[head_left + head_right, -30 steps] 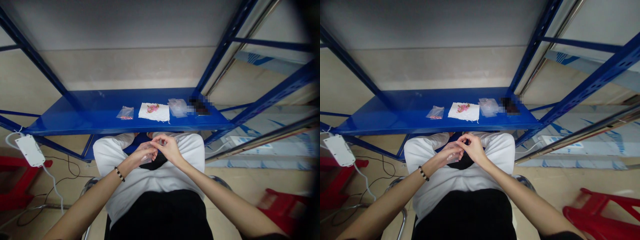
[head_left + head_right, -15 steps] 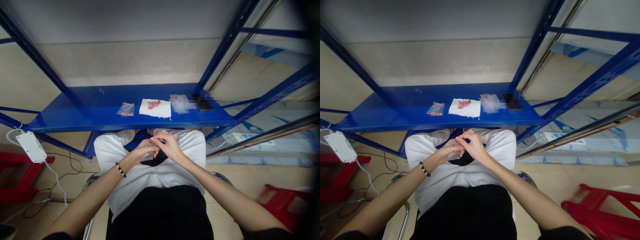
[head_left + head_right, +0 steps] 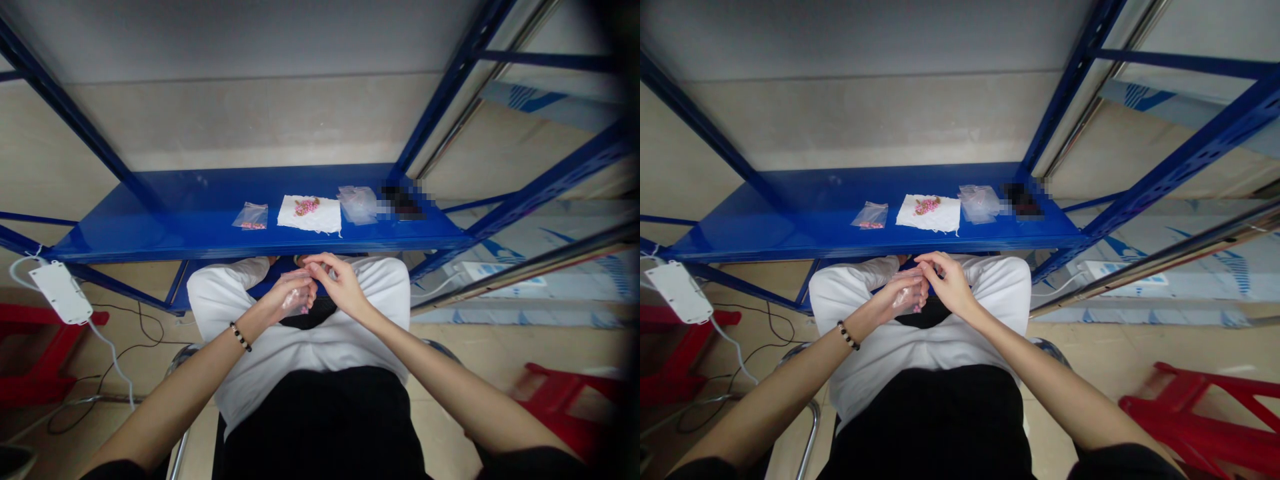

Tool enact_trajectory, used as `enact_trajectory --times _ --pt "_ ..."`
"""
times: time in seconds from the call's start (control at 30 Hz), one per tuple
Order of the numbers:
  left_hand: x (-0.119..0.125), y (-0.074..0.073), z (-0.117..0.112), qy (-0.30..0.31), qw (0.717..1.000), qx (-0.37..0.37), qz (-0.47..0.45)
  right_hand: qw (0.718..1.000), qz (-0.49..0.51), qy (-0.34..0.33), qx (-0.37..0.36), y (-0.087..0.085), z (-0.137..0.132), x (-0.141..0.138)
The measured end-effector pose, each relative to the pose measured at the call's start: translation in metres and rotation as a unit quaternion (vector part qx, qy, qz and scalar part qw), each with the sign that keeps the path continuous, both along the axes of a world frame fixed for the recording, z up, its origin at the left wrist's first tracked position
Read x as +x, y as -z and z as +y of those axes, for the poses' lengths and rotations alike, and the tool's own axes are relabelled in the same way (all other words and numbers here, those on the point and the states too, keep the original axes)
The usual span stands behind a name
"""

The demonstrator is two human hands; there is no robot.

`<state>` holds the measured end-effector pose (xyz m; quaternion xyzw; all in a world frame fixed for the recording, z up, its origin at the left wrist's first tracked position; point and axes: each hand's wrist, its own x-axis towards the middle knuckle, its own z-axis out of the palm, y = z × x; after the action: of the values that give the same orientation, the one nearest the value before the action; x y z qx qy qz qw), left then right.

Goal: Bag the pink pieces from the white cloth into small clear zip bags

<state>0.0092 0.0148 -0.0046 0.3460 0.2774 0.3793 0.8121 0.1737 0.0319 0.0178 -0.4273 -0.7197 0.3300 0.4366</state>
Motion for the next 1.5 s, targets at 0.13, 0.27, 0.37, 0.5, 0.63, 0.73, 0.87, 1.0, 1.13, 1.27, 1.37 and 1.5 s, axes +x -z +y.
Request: enact_trajectory --times 0.13,0.27,0.37,0.5,0.63,0.73,0.87,1.0,1.13,1.27,1.37,1.5 --pt "-0.002 -0.003 0.002 -0.025 0.999 -0.007 -0.024 1.0 0.024 0.011 -0.004 0.0 0.007 0.003" --pt "-0.005 -0.009 0.004 -0.051 0.998 -0.006 -0.031 0.998 0.052 0.046 0.013 0.0 0.028 0.01" --pt "-0.007 -0.013 0.004 -0.066 0.997 0.002 -0.034 0.995 0.065 0.072 0.032 -0.006 0.053 0.018" --pt "-0.009 -0.015 0.007 -0.083 0.996 0.011 -0.037 0.991 0.036 0.101 0.075 -0.022 0.099 0.028" --pt "-0.009 -0.013 0.011 -0.091 0.995 0.02 -0.035 0.989 -0.073 0.092 0.088 -0.034 0.155 0.029" --pt "-0.01 -0.013 0.012 -0.092 0.995 0.024 -0.033 0.979 -0.178 0.073 0.064 -0.037 0.186 0.028" --pt "-0.011 -0.014 0.012 -0.1 0.994 0.032 -0.033 0.971 -0.223 0.072 0.053 -0.034 0.201 0.027" --pt "-0.012 -0.013 0.014 -0.107 0.993 0.031 -0.035 0.961 -0.257 0.08 0.057 -0.028 0.203 0.027" --pt "-0.013 -0.011 0.015 -0.099 0.994 0.036 -0.033 0.953 -0.285 0.084 0.064 -0.023 0.205 0.027" --pt "-0.014 -0.011 0.014 -0.103 0.993 0.033 -0.038 0.947 -0.304 0.086 0.063 -0.022 0.209 0.025" --pt "-0.015 -0.012 0.012 -0.105 0.993 0.03 -0.037 0.944 -0.313 0.09 0.05 -0.025 0.209 0.023" --pt "-0.014 -0.012 0.01 -0.102 0.993 0.041 -0.039 0.942 -0.318 0.104 0.03 -0.031 0.202 0.019"
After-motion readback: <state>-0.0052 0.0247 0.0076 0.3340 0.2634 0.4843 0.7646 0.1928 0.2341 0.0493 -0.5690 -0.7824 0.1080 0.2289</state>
